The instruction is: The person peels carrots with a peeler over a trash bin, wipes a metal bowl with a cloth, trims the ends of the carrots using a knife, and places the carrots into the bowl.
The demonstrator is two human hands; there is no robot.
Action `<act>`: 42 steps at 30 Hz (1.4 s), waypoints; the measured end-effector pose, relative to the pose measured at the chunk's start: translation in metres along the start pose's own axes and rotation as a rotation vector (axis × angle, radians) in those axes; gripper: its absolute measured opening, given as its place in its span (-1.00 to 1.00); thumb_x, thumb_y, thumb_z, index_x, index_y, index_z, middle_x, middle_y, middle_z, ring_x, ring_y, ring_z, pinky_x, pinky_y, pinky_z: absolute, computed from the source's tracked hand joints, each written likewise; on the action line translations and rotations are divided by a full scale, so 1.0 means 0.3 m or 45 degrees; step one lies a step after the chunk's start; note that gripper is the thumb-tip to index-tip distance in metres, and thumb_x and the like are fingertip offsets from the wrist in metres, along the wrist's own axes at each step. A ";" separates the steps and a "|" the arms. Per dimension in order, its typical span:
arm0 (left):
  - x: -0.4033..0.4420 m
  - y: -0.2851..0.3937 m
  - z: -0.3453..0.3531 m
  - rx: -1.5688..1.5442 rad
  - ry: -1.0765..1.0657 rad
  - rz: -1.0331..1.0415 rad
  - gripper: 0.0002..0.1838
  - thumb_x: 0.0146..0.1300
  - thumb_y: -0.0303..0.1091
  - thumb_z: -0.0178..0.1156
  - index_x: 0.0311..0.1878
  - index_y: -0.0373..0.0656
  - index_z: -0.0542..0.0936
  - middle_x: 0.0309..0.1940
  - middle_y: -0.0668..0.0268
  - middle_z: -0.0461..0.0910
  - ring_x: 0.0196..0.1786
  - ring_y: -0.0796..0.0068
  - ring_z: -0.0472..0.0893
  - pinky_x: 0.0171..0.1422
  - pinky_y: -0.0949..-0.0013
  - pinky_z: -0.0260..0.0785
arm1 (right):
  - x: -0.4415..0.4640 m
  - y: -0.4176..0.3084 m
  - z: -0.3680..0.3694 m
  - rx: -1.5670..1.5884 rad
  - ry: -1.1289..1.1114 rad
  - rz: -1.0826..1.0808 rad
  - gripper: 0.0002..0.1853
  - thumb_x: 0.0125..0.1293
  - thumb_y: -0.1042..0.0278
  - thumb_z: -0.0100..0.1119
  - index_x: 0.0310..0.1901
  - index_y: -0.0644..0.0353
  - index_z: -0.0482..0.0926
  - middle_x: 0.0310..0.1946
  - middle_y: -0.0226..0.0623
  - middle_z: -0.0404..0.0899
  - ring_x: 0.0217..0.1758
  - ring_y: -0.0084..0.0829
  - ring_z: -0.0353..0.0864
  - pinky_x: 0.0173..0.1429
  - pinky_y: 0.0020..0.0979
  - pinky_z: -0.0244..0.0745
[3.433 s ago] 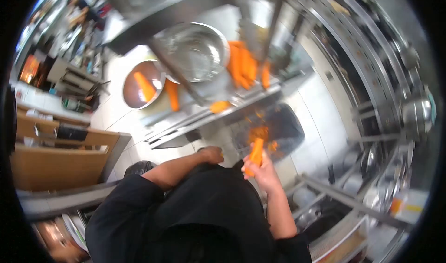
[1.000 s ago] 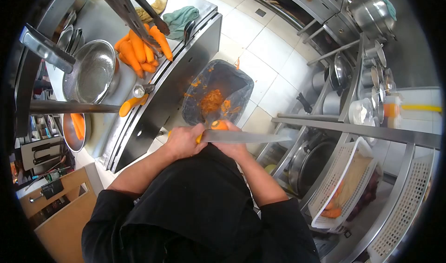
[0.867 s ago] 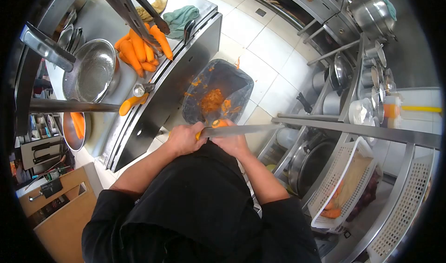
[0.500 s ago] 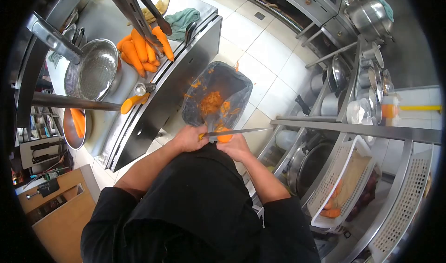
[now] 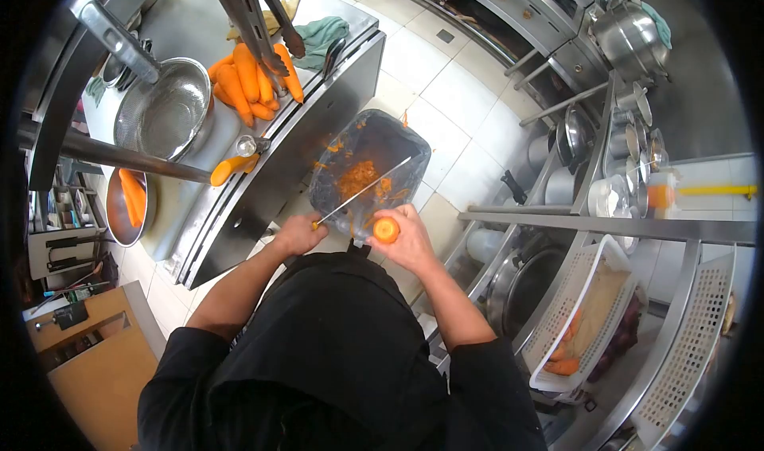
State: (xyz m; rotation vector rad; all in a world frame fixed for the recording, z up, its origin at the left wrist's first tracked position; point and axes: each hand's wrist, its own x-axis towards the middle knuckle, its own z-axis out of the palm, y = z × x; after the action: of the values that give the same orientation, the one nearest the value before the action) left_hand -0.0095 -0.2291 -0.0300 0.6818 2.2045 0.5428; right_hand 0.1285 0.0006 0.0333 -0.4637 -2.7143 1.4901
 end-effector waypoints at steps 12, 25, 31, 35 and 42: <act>-0.071 0.177 -0.080 -0.286 0.064 -0.046 -0.48 0.23 0.11 0.14 -0.07 -0.21 0.60 -0.15 -0.14 0.64 0.01 -0.18 0.60 0.13 0.06 0.45 | 0.023 -0.033 0.016 -0.037 0.246 -0.200 -0.48 0.01 0.38 0.48 0.00 0.20 0.44 -0.17 -0.12 0.51 -0.05 -0.13 0.56 0.09 -0.22 0.48; -0.068 0.187 -0.062 -0.428 0.095 -0.006 -0.52 0.26 0.06 0.23 -0.14 -0.27 0.55 -0.27 -0.09 0.65 -0.13 -0.09 0.64 0.00 0.10 0.45 | 0.045 0.006 0.021 0.694 0.318 0.131 -0.49 0.35 0.25 0.26 0.16 0.16 0.19 -0.12 -0.15 0.49 -0.22 -0.42 0.58 -0.20 -0.37 0.56; -0.112 0.249 -0.082 -0.376 0.247 0.221 -0.61 0.24 -0.04 0.27 -0.15 -0.20 0.50 -0.31 -0.02 0.65 -0.19 -0.07 0.65 -0.07 0.07 0.47 | 0.060 0.044 0.028 1.625 0.483 0.579 -0.61 0.42 0.16 0.17 0.12 0.10 0.28 -0.15 -0.15 0.56 -0.29 -0.36 0.65 -0.37 -0.40 0.63; -0.119 0.285 -0.099 -0.107 0.323 0.435 -0.65 0.18 -0.15 0.32 -0.13 -0.14 0.46 -0.34 0.08 0.65 -0.18 -0.04 0.66 -0.10 0.02 0.49 | 0.045 0.110 0.059 1.999 0.432 0.758 -0.68 0.50 0.10 -0.01 0.07 0.16 0.39 -0.11 -0.15 0.60 -0.21 -0.30 0.68 -0.30 -0.34 0.68; -0.101 0.318 -0.113 0.102 0.335 0.560 -0.63 0.12 -0.16 0.34 -0.13 -0.12 0.44 -0.29 0.16 0.64 -0.22 0.00 0.66 -0.19 0.02 0.47 | -0.012 0.114 0.116 2.192 0.324 0.819 -0.70 0.52 0.11 -0.07 0.04 0.16 0.45 -0.11 -0.18 0.63 -0.14 -0.35 0.68 -0.22 -0.35 0.67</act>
State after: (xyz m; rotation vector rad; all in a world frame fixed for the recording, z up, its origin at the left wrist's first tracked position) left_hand 0.0106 -0.1800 0.0615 1.2120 2.3330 0.8053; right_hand 0.1353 -0.0117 -0.0136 -1.1321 -0.3744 2.7410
